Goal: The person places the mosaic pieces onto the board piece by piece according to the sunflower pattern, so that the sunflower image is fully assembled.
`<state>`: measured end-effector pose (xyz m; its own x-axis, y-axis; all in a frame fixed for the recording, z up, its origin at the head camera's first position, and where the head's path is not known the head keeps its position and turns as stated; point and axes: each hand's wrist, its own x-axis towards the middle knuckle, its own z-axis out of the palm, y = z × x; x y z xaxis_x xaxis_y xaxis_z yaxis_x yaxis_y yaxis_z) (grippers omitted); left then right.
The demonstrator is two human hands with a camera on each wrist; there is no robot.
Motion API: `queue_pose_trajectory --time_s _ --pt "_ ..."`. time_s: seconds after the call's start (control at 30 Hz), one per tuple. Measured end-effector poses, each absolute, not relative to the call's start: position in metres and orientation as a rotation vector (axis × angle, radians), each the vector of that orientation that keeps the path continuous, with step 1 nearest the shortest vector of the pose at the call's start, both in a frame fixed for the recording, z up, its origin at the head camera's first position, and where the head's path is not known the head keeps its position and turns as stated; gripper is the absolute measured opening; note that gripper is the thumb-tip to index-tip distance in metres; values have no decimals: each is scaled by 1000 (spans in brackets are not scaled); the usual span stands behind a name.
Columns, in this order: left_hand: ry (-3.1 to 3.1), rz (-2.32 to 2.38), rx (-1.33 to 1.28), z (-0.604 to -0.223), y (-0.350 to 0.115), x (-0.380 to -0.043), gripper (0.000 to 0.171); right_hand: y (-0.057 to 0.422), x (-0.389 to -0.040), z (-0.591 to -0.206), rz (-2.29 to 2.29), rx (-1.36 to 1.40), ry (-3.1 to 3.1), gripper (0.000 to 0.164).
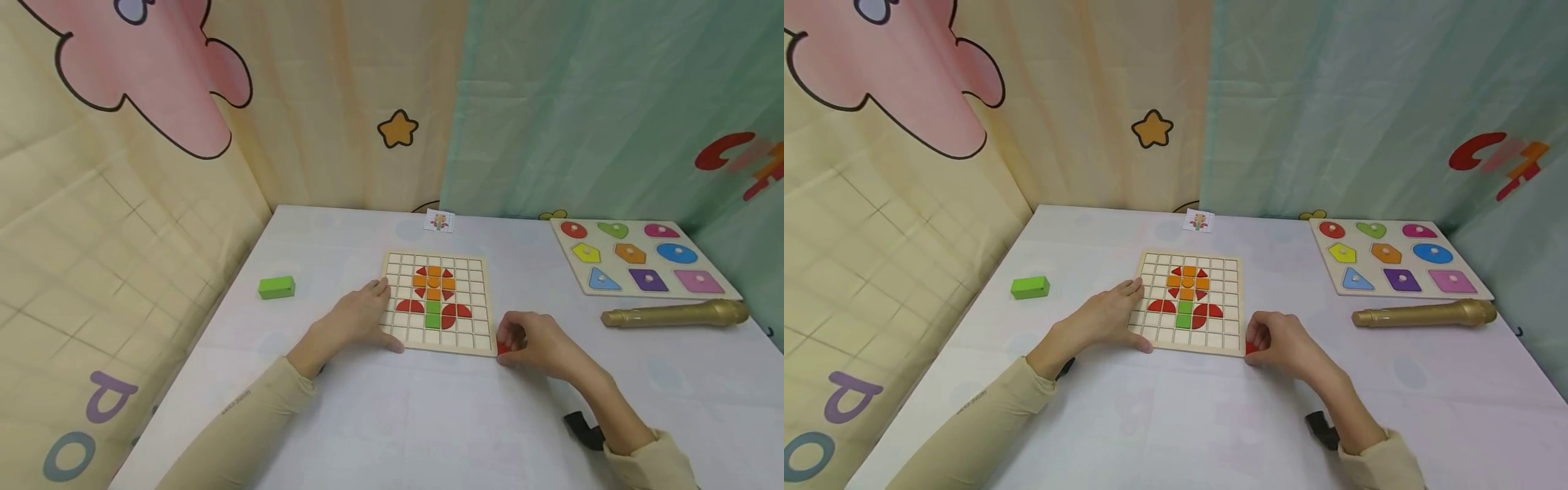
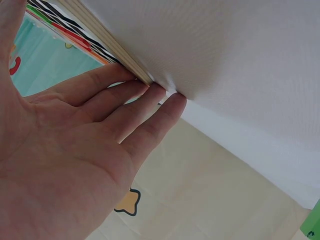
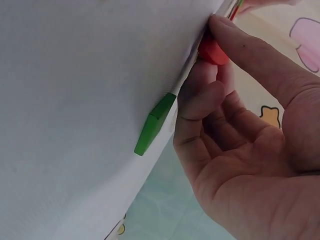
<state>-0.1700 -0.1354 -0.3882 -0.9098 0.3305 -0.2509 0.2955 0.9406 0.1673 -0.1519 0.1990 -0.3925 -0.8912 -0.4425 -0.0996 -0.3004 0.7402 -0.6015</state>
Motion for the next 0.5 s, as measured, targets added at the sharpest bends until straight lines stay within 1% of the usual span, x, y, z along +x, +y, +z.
queue_pose_trajectory --time_s 0.2,0.5 --pt "2824 169 478 -387 -134 -170 123 203 -153 -381 -906 -673 2711 15" --pt "2819 181 469 -388 -135 -169 123 185 -161 -375 -968 -681 2811 6"
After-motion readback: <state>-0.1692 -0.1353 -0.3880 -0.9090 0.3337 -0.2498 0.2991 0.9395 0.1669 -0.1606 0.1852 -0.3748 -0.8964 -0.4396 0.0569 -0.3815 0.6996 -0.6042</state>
